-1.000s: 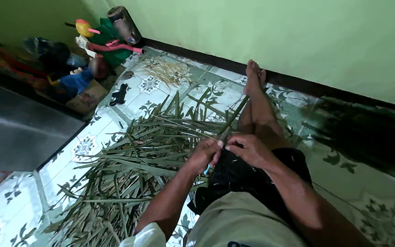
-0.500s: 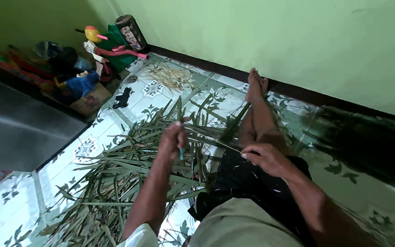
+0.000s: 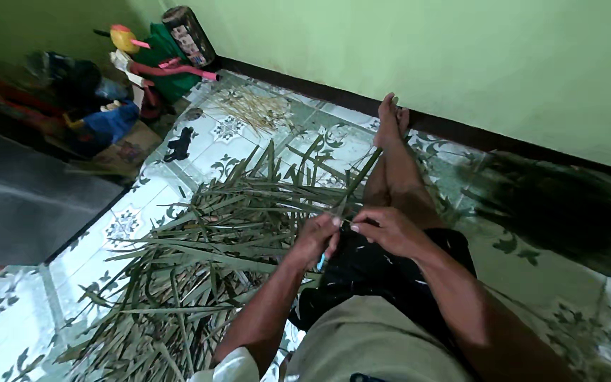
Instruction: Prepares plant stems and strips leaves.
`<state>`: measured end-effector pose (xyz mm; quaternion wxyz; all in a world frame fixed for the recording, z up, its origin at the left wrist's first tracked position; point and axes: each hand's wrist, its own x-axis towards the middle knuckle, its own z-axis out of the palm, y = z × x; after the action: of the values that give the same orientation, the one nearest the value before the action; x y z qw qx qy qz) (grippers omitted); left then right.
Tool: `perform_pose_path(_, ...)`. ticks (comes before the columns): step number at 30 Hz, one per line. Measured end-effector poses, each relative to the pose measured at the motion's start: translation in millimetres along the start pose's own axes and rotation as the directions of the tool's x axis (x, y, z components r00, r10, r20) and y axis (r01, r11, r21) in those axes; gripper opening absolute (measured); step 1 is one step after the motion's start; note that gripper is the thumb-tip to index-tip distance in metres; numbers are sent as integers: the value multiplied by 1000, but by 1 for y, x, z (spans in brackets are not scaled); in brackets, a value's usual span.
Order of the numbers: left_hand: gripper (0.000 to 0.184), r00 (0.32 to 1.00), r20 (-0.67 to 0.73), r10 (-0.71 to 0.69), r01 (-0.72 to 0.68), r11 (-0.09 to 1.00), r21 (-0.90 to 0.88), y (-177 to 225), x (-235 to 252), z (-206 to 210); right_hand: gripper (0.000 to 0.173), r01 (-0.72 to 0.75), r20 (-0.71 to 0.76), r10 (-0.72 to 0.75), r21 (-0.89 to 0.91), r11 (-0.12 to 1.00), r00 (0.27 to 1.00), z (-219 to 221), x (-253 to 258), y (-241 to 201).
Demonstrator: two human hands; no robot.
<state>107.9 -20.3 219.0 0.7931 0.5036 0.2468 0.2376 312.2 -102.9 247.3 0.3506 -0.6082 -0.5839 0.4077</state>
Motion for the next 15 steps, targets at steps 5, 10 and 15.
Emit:
perform_pose_path(5, 37, 970, -204, 132, -182, 951, -250, 23, 8, -28, 19, -2, -47, 5, 54, 999, 999, -4, -4, 9)
perform_pose_path(10, 42, 913, -365, 184, -295, 915, -276, -4, 3, -24, 20, -28, -76, 36, 95, 995, 996, -5, -1, 9)
perform_pose_path(15, 54, 992, -68, 110, -98, 982, 159, -22, -1, 20, 19, -52, 3, 52, 27, 998, 999, -3, 1, 3)
